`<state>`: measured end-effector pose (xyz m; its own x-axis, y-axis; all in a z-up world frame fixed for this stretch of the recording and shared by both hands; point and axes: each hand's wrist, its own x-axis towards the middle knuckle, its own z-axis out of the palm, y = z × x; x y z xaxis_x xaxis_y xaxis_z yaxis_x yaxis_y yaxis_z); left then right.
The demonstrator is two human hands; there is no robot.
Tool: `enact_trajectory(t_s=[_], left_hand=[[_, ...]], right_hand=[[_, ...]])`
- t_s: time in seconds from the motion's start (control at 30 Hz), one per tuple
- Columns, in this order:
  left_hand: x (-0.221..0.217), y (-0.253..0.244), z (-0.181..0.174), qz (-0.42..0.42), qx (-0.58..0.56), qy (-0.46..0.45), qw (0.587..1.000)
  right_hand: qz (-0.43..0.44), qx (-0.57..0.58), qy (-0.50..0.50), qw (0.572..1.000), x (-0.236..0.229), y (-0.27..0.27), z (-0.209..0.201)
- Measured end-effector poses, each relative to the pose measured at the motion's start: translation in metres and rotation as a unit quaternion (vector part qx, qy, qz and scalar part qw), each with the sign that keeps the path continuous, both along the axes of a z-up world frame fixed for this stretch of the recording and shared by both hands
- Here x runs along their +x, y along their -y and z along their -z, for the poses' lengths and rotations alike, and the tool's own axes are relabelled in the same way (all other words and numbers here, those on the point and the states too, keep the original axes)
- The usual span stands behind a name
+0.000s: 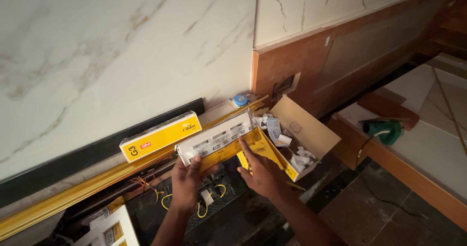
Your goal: The person connects electrical wires to components on a switchboard using pliers and a screwdriver, handling colored wires and electrical boxes.
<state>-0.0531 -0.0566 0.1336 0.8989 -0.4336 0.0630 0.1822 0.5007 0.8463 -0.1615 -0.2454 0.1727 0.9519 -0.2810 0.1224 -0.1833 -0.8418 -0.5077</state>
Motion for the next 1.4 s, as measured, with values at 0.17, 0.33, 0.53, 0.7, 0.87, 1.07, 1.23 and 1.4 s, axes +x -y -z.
enact_trajectory(t_s=[0.17,0.33,0.53,0.7,0.87,1.07,1.23,1.4], left_hand=[[0.004,-0.003,0.009,-0.006,0.001,0.000,1.000],[0.003,-0.010,0.013,-0.013,0.000,0.020,1.000],[-0.001,-0.028,0.035,-0.023,0.011,-0.017,1.000],[-0.004,-0.032,0.070,-0.040,-0.021,-0.076,0.996],[-0.011,-0.024,0.064,-0.046,0.009,-0.097,0.994],[-0.022,-0.020,0.031,-0.057,0.049,-0.019,0.997],[-0.025,-0.026,0.020,-0.050,0.103,0.006,0.993],[-0.026,-0.021,0.019,-0.049,0.066,0.038,0.996]], right_hand=[[-0.036,-0.040,0.093,0.994,0.001,-0.002,0.007],[0.006,-0.002,0.106,0.994,0.008,0.002,0.020],[0.197,0.119,0.109,0.967,0.026,0.027,0.056],[0.172,0.308,0.088,0.932,0.032,0.034,0.081],[0.130,0.425,0.090,0.891,0.030,0.007,0.061],[0.184,0.544,0.126,0.809,0.030,-0.028,0.012],[0.162,0.629,0.131,0.749,0.026,-0.030,-0.001],[0.188,0.638,0.129,0.736,0.028,-0.028,0.002]])
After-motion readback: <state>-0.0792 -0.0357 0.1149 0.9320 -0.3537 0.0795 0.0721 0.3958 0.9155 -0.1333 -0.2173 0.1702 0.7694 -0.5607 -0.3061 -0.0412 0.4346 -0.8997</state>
